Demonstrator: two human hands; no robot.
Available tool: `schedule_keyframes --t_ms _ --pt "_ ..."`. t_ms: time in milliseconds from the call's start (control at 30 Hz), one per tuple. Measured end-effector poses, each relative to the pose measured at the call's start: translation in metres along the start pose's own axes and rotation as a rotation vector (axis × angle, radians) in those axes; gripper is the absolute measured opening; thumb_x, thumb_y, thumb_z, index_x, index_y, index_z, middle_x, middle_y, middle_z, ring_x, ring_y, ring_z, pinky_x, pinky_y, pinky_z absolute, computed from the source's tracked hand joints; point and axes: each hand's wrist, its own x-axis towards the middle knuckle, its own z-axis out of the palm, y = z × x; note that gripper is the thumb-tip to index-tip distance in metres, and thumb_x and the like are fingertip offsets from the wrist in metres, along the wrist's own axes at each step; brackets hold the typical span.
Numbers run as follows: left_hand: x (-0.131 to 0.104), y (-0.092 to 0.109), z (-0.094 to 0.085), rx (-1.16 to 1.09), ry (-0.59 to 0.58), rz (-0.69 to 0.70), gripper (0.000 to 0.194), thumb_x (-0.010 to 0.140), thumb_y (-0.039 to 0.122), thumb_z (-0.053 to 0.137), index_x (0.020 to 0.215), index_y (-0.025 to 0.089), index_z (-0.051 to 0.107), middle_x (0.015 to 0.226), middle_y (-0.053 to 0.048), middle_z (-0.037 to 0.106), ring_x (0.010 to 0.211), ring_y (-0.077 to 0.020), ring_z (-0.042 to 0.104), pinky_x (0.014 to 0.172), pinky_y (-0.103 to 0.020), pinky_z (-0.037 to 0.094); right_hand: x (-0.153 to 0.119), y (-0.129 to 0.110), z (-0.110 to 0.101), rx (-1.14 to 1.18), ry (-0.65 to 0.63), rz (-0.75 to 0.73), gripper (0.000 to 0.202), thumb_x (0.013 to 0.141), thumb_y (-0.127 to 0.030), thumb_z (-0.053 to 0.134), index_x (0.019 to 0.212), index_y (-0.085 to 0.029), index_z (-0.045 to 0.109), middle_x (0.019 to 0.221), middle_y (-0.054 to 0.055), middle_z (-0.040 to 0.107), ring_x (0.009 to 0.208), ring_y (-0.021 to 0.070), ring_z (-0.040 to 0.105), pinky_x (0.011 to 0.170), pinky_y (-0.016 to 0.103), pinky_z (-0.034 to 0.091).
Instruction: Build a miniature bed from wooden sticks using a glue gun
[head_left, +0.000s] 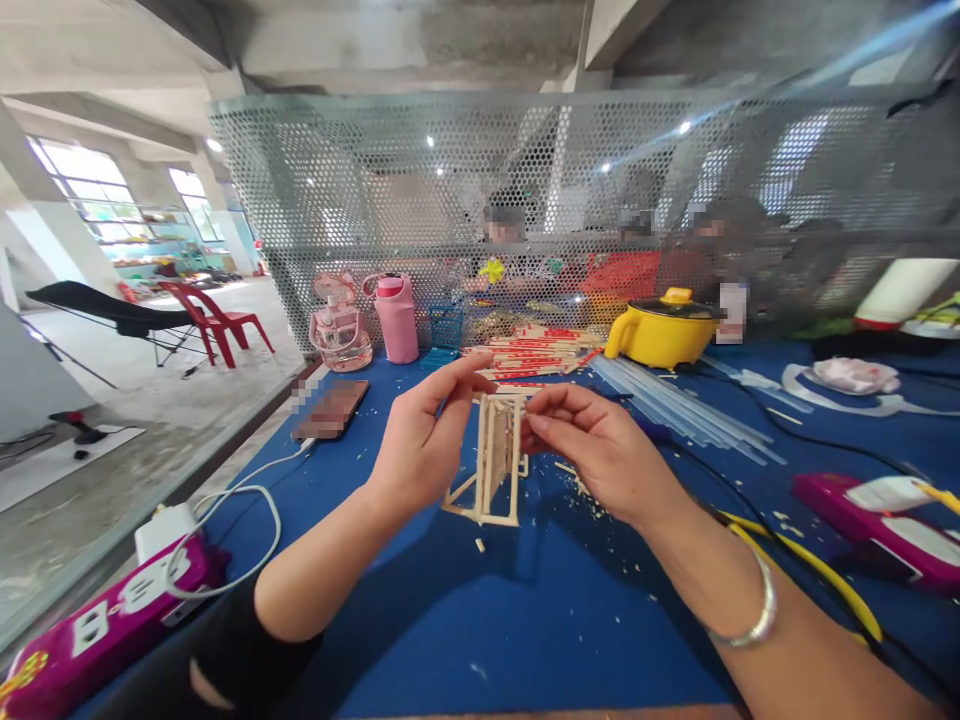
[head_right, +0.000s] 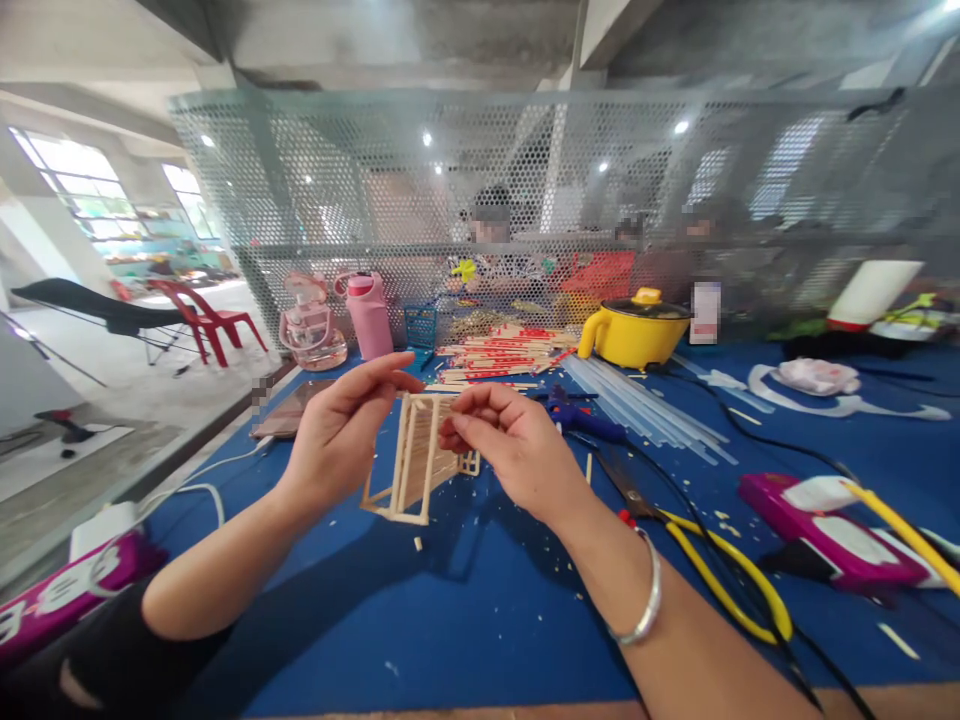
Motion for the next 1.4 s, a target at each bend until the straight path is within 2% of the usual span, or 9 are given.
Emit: schedule_keyframes --t_ms 233,367,567,800,900,1033,1133,1200,1400 --pt "0.004 0.002 0.002 -0.133 0.095 -0.051 0.035 0.084 0.01 0.042 0.112 0.021 0.061 0.089 -0.001 0.066 0.083 -0.0127 0.058 0.075 -0.026 0.045 -0.002 0.0 0.003 0.019 -0.031 0.059 0.009 0.079 -0.026 0.068 0.083 -0.019 0.063 0.075 0.0 0.07 0.069 0.0101 0.066 0.069 0.024 0.056" --pt "-0.005 0.002 0.0 -0.166 0.118 -0.092 0.032 0.085 0.011 0.041 0.108 0.022 0.061 0.088 0.0 0.063 0.084 -0.0128 0.056 0.079 -0.026 0.043 -0.002 0.003 0.006 0.016 0.0 0.074 0.013 0.075 -0.029 0.072 0.082 -0.02 0.066 0.075 0.0 0.07 0.069 0.0107 0.066 0.068 0.026 0.055" --pt "-0.016 0.002 -0.008 -0.204 -0.033 -0.014 0.04 0.077 0.016 0.052 0.116 0.021 0.058 0.107 -0.003 0.059 0.096 -0.0176 0.05 0.085 -0.028 0.039 -0.003 0.008 0.017 0.075 0.082 0.092 0.017 0.066 -0.028 0.079 0.074 -0.019 0.067 0.067 -0.003 0.065 0.06 0.0062 0.058 0.061 0.02 0.048" --pt "-0.025 0.002 -0.004 -0.435 -0.051 -0.108 0.042 0.082 0.023 0.045 0.123 0.025 0.052 0.119 -0.004 0.056 0.088 -0.0168 0.047 0.081 -0.029 0.041 -0.008 0.005 0.019 -0.06 0.141 -0.07 0.013 0.08 -0.034 0.066 0.083 -0.022 0.062 0.064 -0.004 0.058 0.059 0.007 0.051 0.054 0.019 0.042" --pt "-0.03 0.004 0.004 -0.448 0.007 -0.107 0.045 0.083 0.024 0.045 0.128 0.026 0.048 0.116 -0.005 0.055 0.084 -0.0156 0.048 0.08 -0.029 0.043 -0.007 0.004 0.022 -0.101 0.178 -0.072 0.016 0.083 -0.038 0.062 0.086 -0.023 0.057 0.075 -0.002 0.061 0.058 0.0084 0.052 0.048 0.02 0.041" --pt "-0.024 0.002 0.007 -0.45 0.114 -0.114 0.04 0.089 0.032 0.038 0.127 0.024 0.047 0.116 -0.007 0.056 0.091 -0.016 0.053 0.082 -0.03 0.046 -0.001 0.008 0.021 -0.059 0.156 -0.058 0.016 0.083 -0.037 0.061 0.082 -0.023 0.054 0.088 0.0 0.065 0.073 0.0106 0.06 0.065 0.023 0.05" --pt "-0.012 -0.011 -0.001 -0.346 0.362 -0.155 0.031 0.086 0.032 0.05 0.115 0.021 0.051 0.103 -0.005 0.059 0.088 -0.0125 0.056 0.076 -0.024 0.046 0.004 0.015 0.015 -0.009 0.184 -0.084 0.015 0.083 -0.035 0.061 0.081 -0.023 0.053 0.087 -0.001 0.067 0.073 0.0093 0.061 0.071 0.023 0.05" --pt "-0.004 -0.025 -0.009 -0.223 0.49 -0.204 0.038 0.07 0.023 0.069 0.104 0.018 0.054 0.08 0.002 0.057 0.071 -0.0085 0.054 0.067 -0.02 0.045 0.009 0.021 0.009 0.039 0.22 -0.095 0.016 0.082 -0.034 0.063 0.081 -0.023 0.053 0.086 -0.002 0.067 0.07 0.0083 0.061 0.069 0.022 0.051" --pt "-0.001 -0.06 -0.015 -0.126 0.209 -0.529 0.034 0.065 0.036 0.074 0.089 0.012 0.067 0.074 -0.003 0.067 0.062 -0.0104 0.058 0.062 -0.024 0.048 0.019 0.028 0.0 0.193 0.309 -0.06 0.022 0.075 -0.034 0.069 0.079 -0.021 0.051 0.081 -0.002 0.067 0.067 0.0066 0.061 0.061 0.017 0.05"
